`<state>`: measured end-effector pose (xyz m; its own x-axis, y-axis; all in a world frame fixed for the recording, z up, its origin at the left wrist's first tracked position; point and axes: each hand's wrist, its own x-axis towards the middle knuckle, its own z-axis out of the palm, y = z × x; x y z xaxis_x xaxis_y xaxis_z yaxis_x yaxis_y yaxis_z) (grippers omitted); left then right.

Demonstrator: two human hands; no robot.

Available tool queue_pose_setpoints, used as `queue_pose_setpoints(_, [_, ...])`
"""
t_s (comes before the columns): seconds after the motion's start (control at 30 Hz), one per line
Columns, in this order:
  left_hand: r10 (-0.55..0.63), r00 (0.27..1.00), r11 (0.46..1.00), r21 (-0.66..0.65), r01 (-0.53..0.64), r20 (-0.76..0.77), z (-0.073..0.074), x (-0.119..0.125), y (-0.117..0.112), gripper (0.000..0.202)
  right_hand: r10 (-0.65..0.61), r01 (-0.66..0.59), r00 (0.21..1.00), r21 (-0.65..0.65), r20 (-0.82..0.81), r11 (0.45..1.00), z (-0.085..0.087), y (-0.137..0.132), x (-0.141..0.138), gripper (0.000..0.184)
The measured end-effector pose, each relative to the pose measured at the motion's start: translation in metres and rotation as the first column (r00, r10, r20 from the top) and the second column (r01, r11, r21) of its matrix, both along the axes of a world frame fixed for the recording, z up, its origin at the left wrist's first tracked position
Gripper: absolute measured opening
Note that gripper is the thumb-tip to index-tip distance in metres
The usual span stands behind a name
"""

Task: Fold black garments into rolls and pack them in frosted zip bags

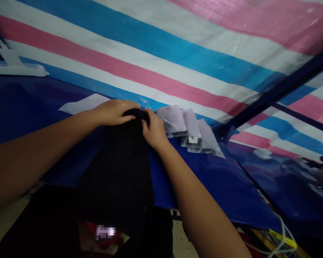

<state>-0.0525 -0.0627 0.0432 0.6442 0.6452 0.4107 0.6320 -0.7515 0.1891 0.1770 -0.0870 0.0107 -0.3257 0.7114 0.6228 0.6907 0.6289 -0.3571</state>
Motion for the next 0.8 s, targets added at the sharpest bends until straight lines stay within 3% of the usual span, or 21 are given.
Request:
queue_pose_setpoints(0.23, [0.033, 0.999, 0.999, 0.037, -0.032, -0.025, -0.0008, 0.0041, -0.0003, 0.046, -0.093, 0.088, 0.989, -0.046, -0.112, 0.995, 0.0035, -0.0005, -0.0015, 0.029])
queue_pose_setpoints(0.5, [0.13, 0.989, 0.991, 0.016, -0.131, 0.064, 0.0005, 0.0084, -0.004, 0.044, -0.09, 0.088, 0.99, -0.03, -0.112, 0.996, 0.0034, -0.0013, -0.0028, 0.038])
queue_pose_setpoints(0.67, [0.014, 0.997, 0.999, 0.032, -0.016, 0.076, -0.0027, 0.0061, -0.0013, 0.062, -0.136, 0.135, 0.983, -0.013, -0.121, 0.991, 0.0063, -0.0026, -0.0047, 0.029])
queue_pose_setpoints(0.8, [0.027, 0.994, 0.997, 0.075, -0.034, 0.101, -0.0011, 0.0092, -0.0018, 0.046, -0.119, 0.122, 0.984, 0.014, -0.129, 0.992, 0.0069, -0.004, -0.0067, 0.033])
